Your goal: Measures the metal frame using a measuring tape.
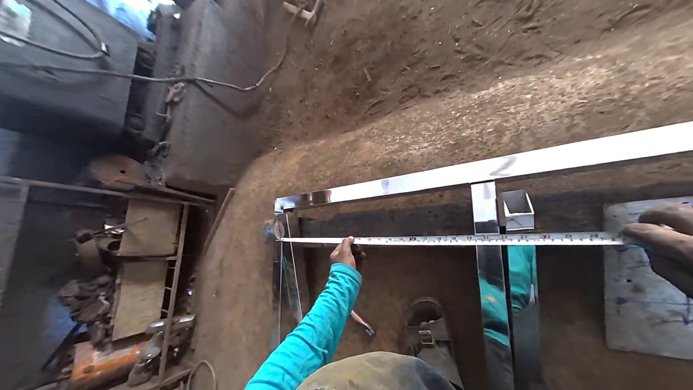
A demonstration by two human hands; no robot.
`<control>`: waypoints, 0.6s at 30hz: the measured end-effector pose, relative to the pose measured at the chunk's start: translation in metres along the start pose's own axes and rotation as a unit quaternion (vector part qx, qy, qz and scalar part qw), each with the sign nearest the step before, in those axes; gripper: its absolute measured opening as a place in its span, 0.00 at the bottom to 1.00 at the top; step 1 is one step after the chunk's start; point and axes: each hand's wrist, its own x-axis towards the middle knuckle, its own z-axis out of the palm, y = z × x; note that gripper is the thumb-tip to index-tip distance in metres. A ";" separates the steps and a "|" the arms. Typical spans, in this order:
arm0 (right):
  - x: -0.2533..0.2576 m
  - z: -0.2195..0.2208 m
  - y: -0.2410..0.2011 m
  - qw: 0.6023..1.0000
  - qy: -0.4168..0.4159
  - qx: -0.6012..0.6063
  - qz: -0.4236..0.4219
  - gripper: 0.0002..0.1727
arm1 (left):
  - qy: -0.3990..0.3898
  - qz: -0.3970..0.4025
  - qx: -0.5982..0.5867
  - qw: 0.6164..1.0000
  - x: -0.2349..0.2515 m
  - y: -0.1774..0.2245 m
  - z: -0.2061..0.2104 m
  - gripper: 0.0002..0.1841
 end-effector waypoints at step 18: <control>0.010 0.008 -0.001 0.998 0.017 -0.053 -0.018 0.09 | -0.012 0.010 0.012 1.000 0.005 -0.003 -0.005 0.15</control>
